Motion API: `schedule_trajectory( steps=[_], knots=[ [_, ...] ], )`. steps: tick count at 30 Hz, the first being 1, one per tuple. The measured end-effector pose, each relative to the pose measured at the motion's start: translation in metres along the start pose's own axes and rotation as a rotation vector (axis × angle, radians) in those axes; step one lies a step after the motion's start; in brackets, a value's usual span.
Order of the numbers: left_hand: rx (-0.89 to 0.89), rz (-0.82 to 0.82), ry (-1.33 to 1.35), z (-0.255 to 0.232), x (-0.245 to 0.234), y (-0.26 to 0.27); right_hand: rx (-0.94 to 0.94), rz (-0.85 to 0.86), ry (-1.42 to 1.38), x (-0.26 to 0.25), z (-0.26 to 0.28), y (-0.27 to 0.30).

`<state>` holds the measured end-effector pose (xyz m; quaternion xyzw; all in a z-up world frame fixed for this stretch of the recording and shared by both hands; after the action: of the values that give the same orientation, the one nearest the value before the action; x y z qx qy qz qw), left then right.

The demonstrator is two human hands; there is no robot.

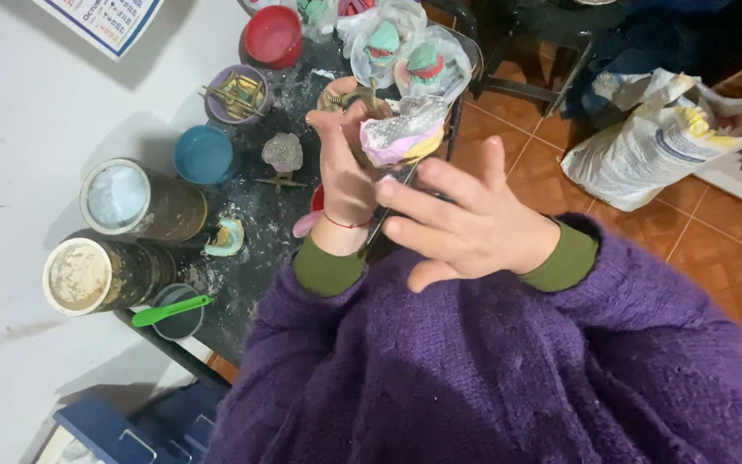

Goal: The person mixes a white powder with water in a red bowl using a pink spatula. They pour the powder from a bag into the bowl, add water from a blue bowl, and stir the mixture until it becomes a pink paste. The person then handles a pink mold and a small figurine, applying the paste to the figurine.

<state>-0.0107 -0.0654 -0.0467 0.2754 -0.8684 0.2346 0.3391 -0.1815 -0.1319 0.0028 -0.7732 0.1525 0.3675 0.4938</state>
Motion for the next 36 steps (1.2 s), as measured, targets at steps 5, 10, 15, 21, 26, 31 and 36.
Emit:
schedule_trajectory(
  steps=[5, 10, 15, 21, 26, 31, 36],
  knots=[
    [-0.017, 0.015, 0.017, 0.005, -0.005, 0.001, 0.034, 0.031, 0.113, 0.001, -0.004, -0.003],
    [-0.027, 0.012, 0.086, 0.008, -0.016, 0.000, 0.000, 0.076, 0.214, -0.006, -0.016, 0.002],
    [-0.046, -0.006, 0.089, 0.009, -0.019, 0.000, -0.039, 0.113, 0.267, -0.010, -0.025, 0.011],
    [-0.138, 0.029, 0.097, 0.011, -0.017, -0.001, 0.054, -0.044, -0.130, -0.029, -0.034, -0.003],
    [-0.207, 0.075, 0.089, 0.002, -0.003, 0.002, 0.457, -0.396, -0.710, -0.024, -0.039, 0.030],
    [-0.281, 0.085, 0.110, 0.005, -0.001, 0.003, 0.640, -0.501, -0.875, -0.015, -0.035, 0.036],
    [-0.232, 0.095, 0.233, 0.015, -0.004, -0.001, 0.375, -0.287, -0.482, -0.005, -0.023, 0.030]
  ],
)
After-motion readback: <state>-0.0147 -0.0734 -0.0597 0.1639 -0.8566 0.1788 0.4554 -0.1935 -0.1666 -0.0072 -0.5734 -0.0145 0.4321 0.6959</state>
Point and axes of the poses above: each hand's wrist, its own y-axis away from the middle knuckle, its own x-axis out of the palm, z = x × y, the point moved 4 cm from there along -y, towards the middle knuckle, and after that the axes turned 1 degree about -x, right-handed, at the moved point
